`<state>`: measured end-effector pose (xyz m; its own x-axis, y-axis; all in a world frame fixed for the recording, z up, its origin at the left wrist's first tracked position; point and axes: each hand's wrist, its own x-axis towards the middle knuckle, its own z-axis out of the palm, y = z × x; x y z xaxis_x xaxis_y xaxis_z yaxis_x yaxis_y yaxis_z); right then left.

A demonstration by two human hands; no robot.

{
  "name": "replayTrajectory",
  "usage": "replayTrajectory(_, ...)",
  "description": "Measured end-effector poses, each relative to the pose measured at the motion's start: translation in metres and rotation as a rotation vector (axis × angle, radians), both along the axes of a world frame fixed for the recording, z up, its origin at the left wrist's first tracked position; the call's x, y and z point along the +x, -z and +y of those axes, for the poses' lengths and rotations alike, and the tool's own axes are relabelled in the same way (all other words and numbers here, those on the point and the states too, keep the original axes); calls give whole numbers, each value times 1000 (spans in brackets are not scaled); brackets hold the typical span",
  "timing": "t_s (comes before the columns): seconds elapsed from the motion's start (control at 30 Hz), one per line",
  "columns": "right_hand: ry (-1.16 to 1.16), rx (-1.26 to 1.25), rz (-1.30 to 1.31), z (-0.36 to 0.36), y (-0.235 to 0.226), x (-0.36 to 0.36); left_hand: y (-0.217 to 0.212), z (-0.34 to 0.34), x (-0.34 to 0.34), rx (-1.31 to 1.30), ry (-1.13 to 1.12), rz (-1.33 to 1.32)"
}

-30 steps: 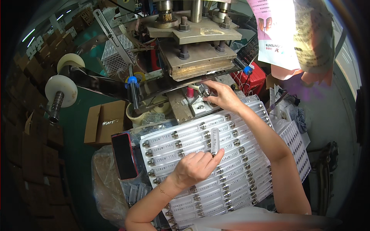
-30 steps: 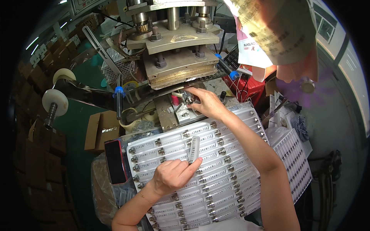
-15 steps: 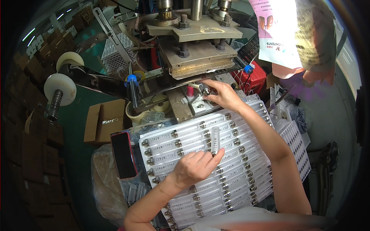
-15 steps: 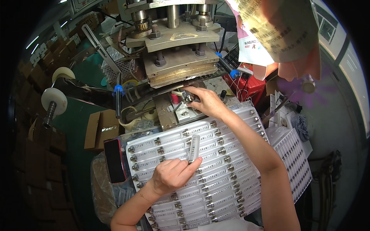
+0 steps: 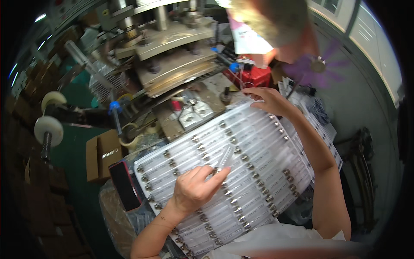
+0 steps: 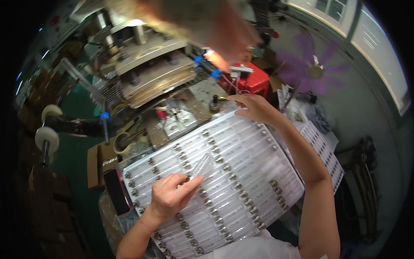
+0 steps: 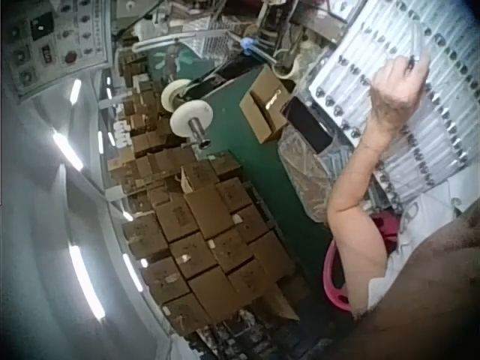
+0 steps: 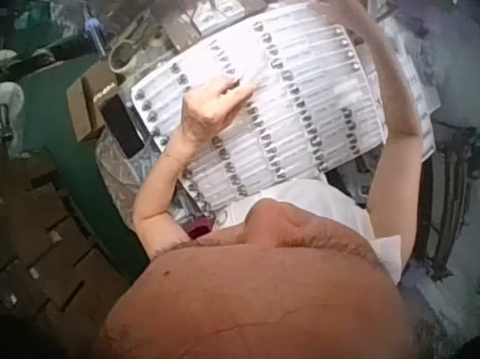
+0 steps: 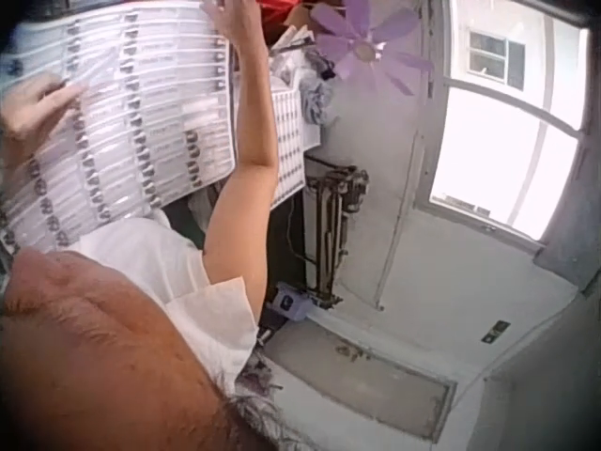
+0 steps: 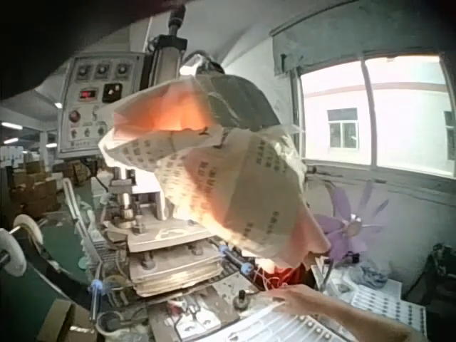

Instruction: The person is assembling small electronic components by placing them into a tray.

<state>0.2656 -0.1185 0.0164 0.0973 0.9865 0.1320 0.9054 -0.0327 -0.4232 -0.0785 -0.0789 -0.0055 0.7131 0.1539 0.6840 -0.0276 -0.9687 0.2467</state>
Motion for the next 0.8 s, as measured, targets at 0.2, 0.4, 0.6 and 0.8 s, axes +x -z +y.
replayTrajectory(0.2, 66, 16, 28, -99, -33, 31, -8, -39, 60, -21, 155, 6)
replayTrajectory(0.4, -16, -180, 100, -140, -9, 8, 19, -90, 133, -118, 325, 74)
replayTrajectory(0.6, -122, -20, -160, -146, 14, 9, 14, -100, 152, -65, 188, 274)
replayTrajectory(0.8, 210, 0, 536, -171, 1, 23, -1, -26, 84, -11, -6, 188)
